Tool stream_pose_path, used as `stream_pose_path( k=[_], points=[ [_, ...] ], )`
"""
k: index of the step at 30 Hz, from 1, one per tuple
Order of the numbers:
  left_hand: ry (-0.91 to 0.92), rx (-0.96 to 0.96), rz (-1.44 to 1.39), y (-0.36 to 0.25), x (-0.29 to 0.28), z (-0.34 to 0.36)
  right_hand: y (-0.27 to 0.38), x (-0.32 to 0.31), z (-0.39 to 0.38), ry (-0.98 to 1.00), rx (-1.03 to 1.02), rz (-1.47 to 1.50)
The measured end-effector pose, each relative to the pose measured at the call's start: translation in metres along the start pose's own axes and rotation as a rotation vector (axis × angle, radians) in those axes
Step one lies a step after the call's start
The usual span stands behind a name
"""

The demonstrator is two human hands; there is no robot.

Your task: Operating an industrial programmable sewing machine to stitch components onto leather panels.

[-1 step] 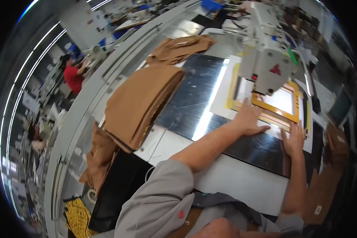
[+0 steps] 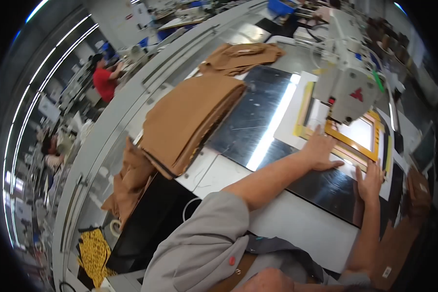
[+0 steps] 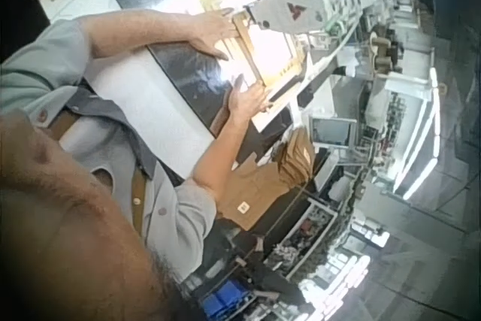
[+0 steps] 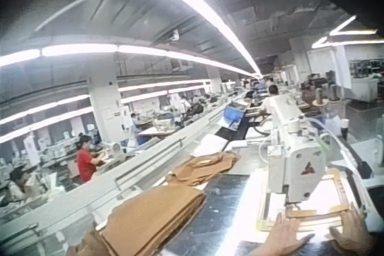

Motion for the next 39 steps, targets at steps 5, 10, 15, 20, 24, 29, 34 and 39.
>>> stream_pose_path(
  k=[5,10,15,20,24,29,34,39],
  points=[
    [0.071,0.023,-0.034,-0.006,0.025,0.01,-0.016,0.001,0.006,0.04,0.115,-0.256],
    [0.116,-0.019,-0.005,0.003,0.019,0.001,0.004,0.001,0.01,0.047,0.138,-0.266],
    [0.131,0.017,-0.065,-0.015,0.019,0.014,-0.025,-0.006,0.006,-0.087,0.102,-0.205],
    [-0.037,-0.028,0.11,0.007,0.008,-0.002,0.01,-0.006,0.011,-0.033,0.114,-0.126],
    [0.066,-0.066,0.153,-0.001,0.003,0.006,-0.003,-0.004,0.012,0.02,0.2,-0.133],
    [0.119,-0.12,0.165,0.004,0.0,-0.001,0.004,0.0,0.013,0.089,0.231,-0.108],
    [0.104,-0.124,0.161,-0.004,0.002,0.001,-0.028,0.001,0.01,0.017,0.374,-0.139],
    [0.098,-0.175,0.148,0.005,-0.002,-0.008,-0.02,0.004,0.014,0.029,0.357,-0.154]
  ],
)
Point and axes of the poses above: each hand's wrist, its own z-axis towards the middle knuckle, its own x-axis out of the palm, y = z × x, the point moved 8 cm from there along z, towards the middle knuckle, and after that the axes turned 13 degrees about x, right-handed, at the moved point
